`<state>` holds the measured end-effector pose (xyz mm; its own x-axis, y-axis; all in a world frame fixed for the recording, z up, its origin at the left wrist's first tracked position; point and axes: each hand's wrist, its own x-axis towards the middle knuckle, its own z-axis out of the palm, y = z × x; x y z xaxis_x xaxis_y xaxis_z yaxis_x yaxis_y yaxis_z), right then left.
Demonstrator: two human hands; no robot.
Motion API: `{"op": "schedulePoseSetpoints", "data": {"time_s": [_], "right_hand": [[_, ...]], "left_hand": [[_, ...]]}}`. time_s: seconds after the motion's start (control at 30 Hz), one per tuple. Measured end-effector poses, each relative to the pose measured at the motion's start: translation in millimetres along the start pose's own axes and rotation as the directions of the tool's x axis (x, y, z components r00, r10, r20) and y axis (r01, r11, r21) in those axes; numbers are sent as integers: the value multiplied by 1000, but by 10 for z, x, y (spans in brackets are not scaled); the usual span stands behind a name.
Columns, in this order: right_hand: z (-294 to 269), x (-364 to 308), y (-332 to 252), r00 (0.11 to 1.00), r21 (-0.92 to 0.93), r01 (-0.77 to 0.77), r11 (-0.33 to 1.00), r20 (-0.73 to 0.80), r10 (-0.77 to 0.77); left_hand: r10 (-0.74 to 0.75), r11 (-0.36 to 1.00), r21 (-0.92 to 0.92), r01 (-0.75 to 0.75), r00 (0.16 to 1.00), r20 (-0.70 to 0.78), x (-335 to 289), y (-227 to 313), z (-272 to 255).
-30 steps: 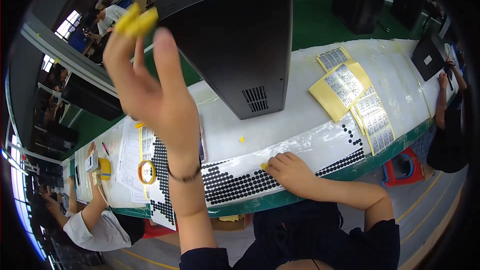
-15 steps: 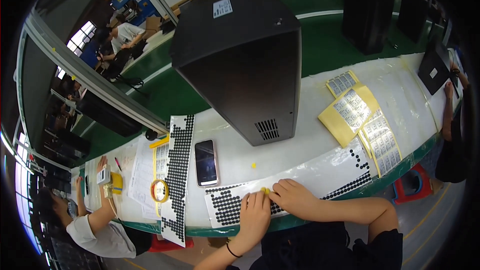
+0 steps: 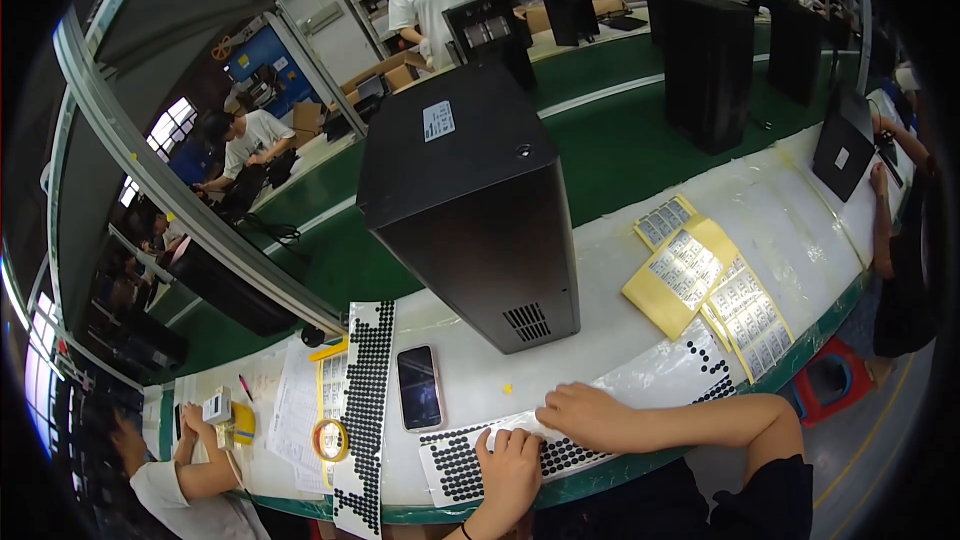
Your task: Applying stickers and labels to the casing of electronic devices on an assembly line.
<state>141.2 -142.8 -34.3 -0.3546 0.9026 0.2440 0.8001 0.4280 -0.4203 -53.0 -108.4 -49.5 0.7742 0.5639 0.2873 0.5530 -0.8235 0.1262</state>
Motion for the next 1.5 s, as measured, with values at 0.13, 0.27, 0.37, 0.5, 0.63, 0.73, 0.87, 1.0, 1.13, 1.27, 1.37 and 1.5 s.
{"op": "schedulePoseSetpoints", "data": {"time_s": [0.13, 0.27, 0.37, 0.5, 0.63, 0.73, 0.87, 1.0, 1.13, 1.27, 1.37, 1.5], "right_hand": [[-992, 310, -119, 925, 65, 66, 996, -378, -37], [-2039, 498, -338, 685, -17, 184, 983, -714, -141], [-2438, 631, -283, 616, 3, 168, 986, -781, -103], [-2627, 820, -110, 699, 80, 142, 987, -714, -43], [-2677, 926, -33, 790, 113, 90, 989, -614, -2], [-2742, 919, -71, 828, 17, 29, 999, -561, -15], [-2677, 948, -25, 773, -198, 90, 976, -604, -194], [-2630, 926, 11, 732, -205, 164, 965, -630, -259], [-2565, 958, 124, 617, -405, 221, 887, -646, -449], [-2410, 1009, 261, 498, -382, 260, 887, -734, -462], [-2297, 1071, 300, 381, -389, 238, 890, -805, -455], [-2194, 1129, 346, 421, 10, 465, 885, -882, -211]], "left_hand": [[15, 993, -116, -11, 999, 35, 66, -66, -7], [26, 985, -171, -9, 995, 94, 82, -171, -66], [83, 960, -273, -59, 993, 79, 145, -179, -77], [-28, 806, -580, 119, 986, 164, 232, -192, -192], [-229, 357, -866, 351, 931, 283, 192, -286, -152], [-280, 79, -913, 399, 888, 364, 205, -312, -207], [-365, -136, -916, 379, 840, 401, 277, -284, -333], [-405, -93, -934, 346, 844, 353, 328, -333, -395], [-408, -89, -936, 339, 845, 345, 376, -366, -469], [-415, 20, -954, 300, 870, 265, 464, -399, -598], [-424, 103, -968, 227, 891, 164, 576, -437, -743], [-435, 258, -960, 113, 901, -11, 819, -397, -1038]]}}
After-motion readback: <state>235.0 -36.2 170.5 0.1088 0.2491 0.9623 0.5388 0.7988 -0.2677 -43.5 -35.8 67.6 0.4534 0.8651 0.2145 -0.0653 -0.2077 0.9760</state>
